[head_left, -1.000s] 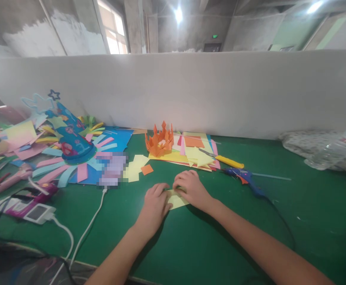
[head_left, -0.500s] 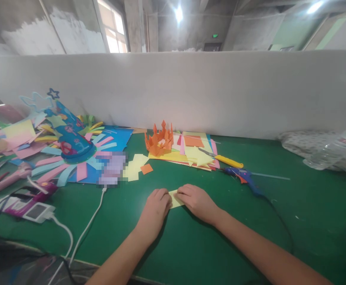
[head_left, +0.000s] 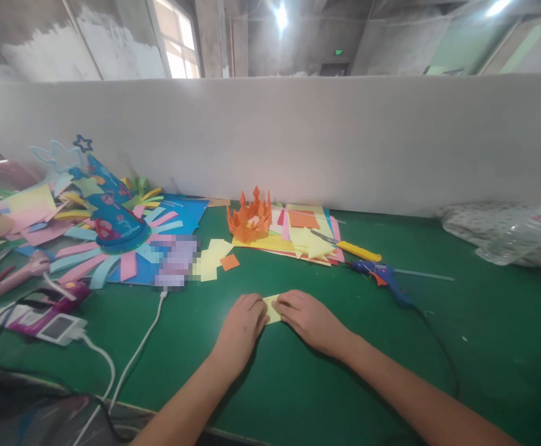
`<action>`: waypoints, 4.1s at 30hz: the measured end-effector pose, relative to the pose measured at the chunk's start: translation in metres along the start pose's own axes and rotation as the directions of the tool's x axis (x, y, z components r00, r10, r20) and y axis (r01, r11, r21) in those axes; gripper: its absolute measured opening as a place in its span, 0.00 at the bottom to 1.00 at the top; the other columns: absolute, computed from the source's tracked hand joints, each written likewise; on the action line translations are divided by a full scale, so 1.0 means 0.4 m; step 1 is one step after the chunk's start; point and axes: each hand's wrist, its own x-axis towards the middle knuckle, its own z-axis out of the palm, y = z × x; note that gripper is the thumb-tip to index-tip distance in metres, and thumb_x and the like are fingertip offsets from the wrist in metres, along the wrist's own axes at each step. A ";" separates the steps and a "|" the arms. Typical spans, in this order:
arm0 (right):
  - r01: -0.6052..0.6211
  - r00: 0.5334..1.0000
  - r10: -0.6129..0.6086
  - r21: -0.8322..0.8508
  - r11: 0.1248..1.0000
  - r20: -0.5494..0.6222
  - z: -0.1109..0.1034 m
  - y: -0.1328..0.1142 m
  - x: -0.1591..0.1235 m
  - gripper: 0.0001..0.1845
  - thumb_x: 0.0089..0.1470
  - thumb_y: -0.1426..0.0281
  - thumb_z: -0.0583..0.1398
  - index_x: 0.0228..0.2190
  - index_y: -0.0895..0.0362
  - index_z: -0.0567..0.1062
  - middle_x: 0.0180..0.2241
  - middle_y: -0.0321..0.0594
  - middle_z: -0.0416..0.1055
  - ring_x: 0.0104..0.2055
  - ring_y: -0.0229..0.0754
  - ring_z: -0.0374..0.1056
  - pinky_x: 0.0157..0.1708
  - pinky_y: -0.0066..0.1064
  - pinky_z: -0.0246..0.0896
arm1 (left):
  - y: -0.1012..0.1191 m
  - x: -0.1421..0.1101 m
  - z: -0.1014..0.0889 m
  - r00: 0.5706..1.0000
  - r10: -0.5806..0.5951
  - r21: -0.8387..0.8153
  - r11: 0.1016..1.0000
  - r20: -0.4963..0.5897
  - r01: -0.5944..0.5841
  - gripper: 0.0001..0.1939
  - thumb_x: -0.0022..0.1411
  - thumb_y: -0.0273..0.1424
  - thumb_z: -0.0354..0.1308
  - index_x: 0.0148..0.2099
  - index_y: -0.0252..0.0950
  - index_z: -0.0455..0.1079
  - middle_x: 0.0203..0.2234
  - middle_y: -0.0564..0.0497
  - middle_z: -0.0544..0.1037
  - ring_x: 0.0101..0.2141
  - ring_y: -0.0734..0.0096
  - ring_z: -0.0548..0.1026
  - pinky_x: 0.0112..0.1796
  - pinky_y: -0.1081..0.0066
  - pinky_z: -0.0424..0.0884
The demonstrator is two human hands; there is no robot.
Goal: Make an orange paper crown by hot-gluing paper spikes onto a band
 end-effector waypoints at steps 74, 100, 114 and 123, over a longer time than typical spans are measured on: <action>-0.196 0.976 0.216 -0.326 0.925 0.025 -0.003 -0.079 0.024 0.21 0.54 0.78 0.51 0.50 0.57 0.66 0.37 0.45 0.69 0.38 0.47 0.60 0.43 0.42 0.47 | 0.056 0.003 0.053 0.998 -0.055 0.577 0.816 0.034 0.025 0.18 0.56 0.15 0.46 0.47 0.30 0.65 0.29 0.48 0.67 0.29 0.68 0.67 0.26 0.71 0.64; -0.239 0.971 0.238 -0.158 0.958 -0.027 0.007 -0.086 0.007 0.19 0.58 0.75 0.48 0.50 0.61 0.68 0.52 0.49 0.66 0.49 0.47 0.62 0.48 0.41 0.56 | -0.007 -0.013 -0.014 0.997 -0.042 0.383 0.924 0.072 0.011 0.06 0.61 0.27 0.49 0.36 0.33 0.67 0.32 0.47 0.69 0.34 0.63 0.66 0.35 0.64 0.66; -0.294 0.956 0.294 -0.038 0.955 -0.012 -0.002 -0.082 0.000 0.20 0.59 0.74 0.48 0.52 0.57 0.66 0.53 0.46 0.65 0.52 0.46 0.60 0.51 0.41 0.50 | -0.031 0.095 -0.097 0.942 -0.047 0.093 0.996 0.333 0.016 0.11 0.57 0.35 0.57 0.39 0.34 0.68 0.35 0.47 0.71 0.36 0.64 0.68 0.38 0.67 0.63; -0.406 0.903 0.418 0.124 0.905 -0.096 -0.007 -0.022 -0.003 0.31 0.54 0.67 0.54 0.59 0.53 0.54 0.56 0.47 0.60 0.58 0.49 0.52 0.54 0.46 0.44 | -0.028 0.139 -0.076 0.876 -0.043 -0.124 0.985 0.480 0.116 0.12 0.48 0.33 0.60 0.36 0.36 0.65 0.32 0.50 0.68 0.35 0.64 0.67 0.35 0.69 0.62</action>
